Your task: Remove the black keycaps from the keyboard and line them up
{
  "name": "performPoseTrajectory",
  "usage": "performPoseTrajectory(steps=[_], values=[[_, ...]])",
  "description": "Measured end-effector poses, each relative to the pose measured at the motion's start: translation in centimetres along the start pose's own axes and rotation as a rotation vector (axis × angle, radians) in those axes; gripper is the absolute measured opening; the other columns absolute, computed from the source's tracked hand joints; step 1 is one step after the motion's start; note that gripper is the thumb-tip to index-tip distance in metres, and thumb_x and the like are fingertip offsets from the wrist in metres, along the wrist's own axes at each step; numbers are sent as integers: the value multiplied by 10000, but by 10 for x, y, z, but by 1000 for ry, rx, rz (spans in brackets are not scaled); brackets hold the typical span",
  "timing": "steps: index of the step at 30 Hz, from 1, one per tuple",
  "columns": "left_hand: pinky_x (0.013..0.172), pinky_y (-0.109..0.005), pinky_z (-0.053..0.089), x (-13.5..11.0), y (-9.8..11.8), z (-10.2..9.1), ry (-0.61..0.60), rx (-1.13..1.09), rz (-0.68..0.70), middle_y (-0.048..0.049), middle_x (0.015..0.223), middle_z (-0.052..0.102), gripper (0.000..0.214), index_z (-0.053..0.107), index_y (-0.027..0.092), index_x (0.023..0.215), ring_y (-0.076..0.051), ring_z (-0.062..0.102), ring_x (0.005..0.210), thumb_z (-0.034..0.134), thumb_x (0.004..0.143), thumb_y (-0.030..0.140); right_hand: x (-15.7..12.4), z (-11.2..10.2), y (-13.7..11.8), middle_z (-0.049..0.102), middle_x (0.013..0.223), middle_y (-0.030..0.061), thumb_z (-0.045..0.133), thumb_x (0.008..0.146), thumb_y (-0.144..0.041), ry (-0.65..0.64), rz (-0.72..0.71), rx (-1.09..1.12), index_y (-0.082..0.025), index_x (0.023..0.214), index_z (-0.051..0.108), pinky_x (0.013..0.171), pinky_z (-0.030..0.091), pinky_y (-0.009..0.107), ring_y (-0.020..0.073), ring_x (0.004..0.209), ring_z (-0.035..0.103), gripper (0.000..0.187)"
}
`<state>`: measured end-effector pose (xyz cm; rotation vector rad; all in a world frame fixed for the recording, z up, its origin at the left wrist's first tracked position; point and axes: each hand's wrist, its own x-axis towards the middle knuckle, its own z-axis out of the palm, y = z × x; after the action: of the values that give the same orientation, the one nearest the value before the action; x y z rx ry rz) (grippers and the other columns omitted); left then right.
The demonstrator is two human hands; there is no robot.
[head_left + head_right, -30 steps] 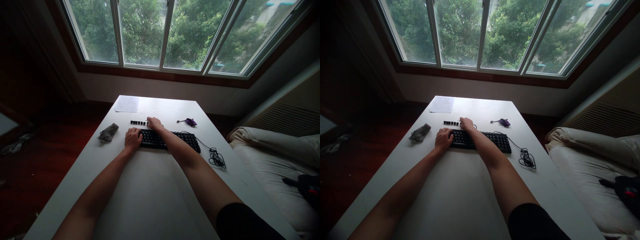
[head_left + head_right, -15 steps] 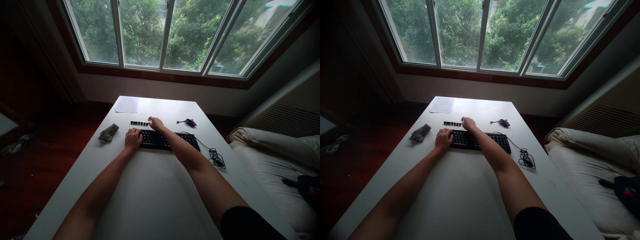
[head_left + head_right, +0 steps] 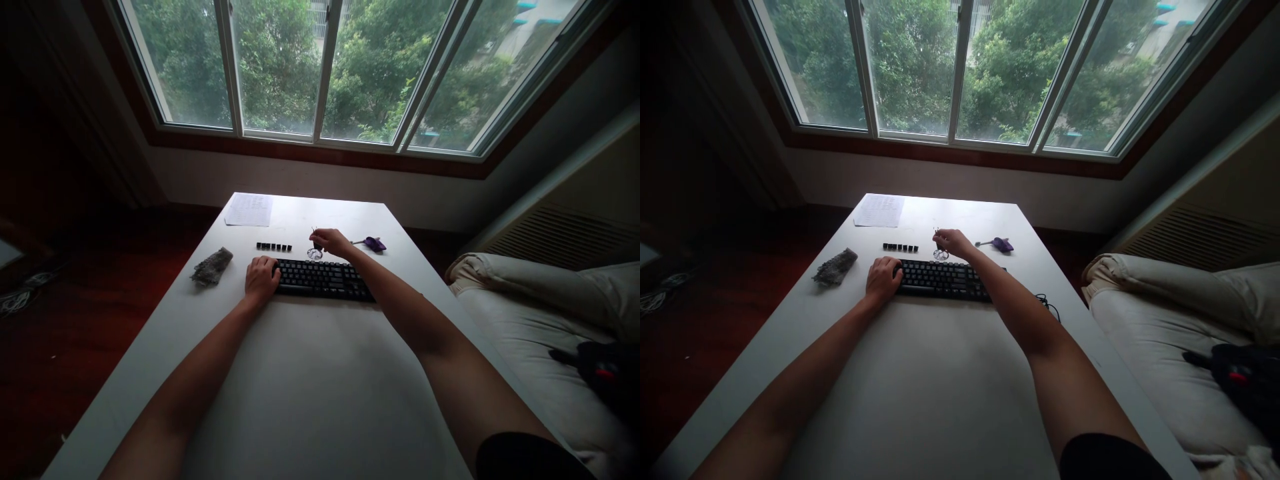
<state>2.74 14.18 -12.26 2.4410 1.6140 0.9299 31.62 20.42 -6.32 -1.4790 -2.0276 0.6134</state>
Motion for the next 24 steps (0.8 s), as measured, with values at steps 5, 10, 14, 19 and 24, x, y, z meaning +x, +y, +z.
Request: performPoseTrajectory(steps=[5, 10, 14, 19, 24], values=[[959, -445, 436, 0, 1, -1, -1, 4, 11, -90, 1137, 633, 198, 632, 242, 1078, -292, 511, 1124, 517, 929, 302, -5, -5, 15, 741, 848, 76, 716, 853, -448, -55, 25, 399, -156, 1004, 696, 600, 582, 269, 153, 695, 687, 329], [965, -452, 433, -1, 2, -1, 4, 5, 6, -90, 1138, 636, 193, 634, 246, 1072, -295, 512, 1125, 520, 926, 300, -6, 4, 17, 746, 834, 87, 768, 807, -457, -65, 63, 529, -142, 983, 692, 611, 609, 289, 159, 681, 700, 369], [960, -462, 435, -1, 1, -1, 8, -17, 9, -95, 1135, 637, 196, 636, 250, 1079, -299, 516, 1116, 529, 920, 292, -1, 11, 15, 747, 829, 85, 778, 794, -451, -44, 81, 529, -142, 953, 694, 614, 609, 289, 161, 678, 705, 357], [966, -462, 435, -1, 2, -1, -3, -8, 0, -97, 1138, 635, 203, 641, 248, 1084, -302, 513, 1126, 528, 922, 297, 4, 13, 12, 747, 813, 85, 794, 783, -417, -86, 87, 506, -138, 917, 696, 604, 600, 270, 160, 682, 707, 324], [968, -459, 432, -1, 2, -2, -8, -10, -2, -96, 1135, 634, 197, 642, 248, 1076, -301, 511, 1126, 530, 919, 291, 1, 20, 3, 744, 782, 66, 758, 808, -388, -159, 117, 445, -155, 929, 706, 580, 574, 251, 136, 619, 677, 268]])
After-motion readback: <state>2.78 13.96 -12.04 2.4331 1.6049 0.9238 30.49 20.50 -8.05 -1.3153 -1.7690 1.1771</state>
